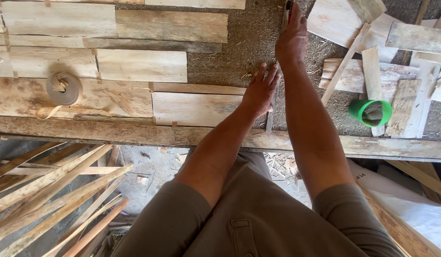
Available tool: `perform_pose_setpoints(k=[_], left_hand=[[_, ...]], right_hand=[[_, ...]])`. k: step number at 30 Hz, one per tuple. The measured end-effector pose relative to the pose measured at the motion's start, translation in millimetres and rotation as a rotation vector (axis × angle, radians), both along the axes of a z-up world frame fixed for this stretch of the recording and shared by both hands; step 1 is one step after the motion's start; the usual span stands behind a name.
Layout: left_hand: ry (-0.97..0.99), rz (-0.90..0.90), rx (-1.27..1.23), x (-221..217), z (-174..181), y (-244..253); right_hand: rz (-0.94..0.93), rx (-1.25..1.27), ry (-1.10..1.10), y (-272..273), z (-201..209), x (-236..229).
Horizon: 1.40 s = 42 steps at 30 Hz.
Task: Arrange and trim thin bamboo or wood strips on a workbench using a utility knife.
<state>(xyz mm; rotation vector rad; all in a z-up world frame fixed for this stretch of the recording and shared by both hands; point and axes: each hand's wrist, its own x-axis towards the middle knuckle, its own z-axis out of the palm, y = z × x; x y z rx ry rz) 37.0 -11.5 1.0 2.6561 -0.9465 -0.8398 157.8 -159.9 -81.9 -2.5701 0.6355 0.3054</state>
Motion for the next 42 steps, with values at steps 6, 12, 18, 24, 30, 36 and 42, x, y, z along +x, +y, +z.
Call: perform_pose_setpoints(k=[6, 12, 18, 24, 30, 36, 42], left_hand=[[-0.034, 0.020, -0.036, -2.2, -11.5, -0.7], [-0.044, 0.014, -0.036, -2.0, -10.0, 0.3], [-0.056, 0.019, -0.053, -2.8, -10.1, 1.0], [-0.091, 0.010, -0.063, -4.1, -21.3, 1.8], [-0.119, 0.006, -0.073, -7.3, -27.0, 4.2], [-0.101, -0.034, -0.024, -3.9, -20.6, 3.1], [-0.123, -0.026, -0.019, -5.5, -22.1, 4.1]], right_hand=[[0.219, -0.168, -0.042, -4.0, -1.2, -0.1], [0.058, -0.015, -0.022, 2.0, 11.3, 2.3], [0.058, -0.032, -0.048, -2.6, -0.9, 4.4], [0.103, -0.102, -0.077, 0.4, 20.6, 7.6], [0.048, 0.030, -0.046, 4.2, 52.1, 10.1], [0.052, 0.055, -0.164, -5.4, 28.1, 6.3], [0.024, 0.027, -0.032, 10.4, 61.7, -2.9]])
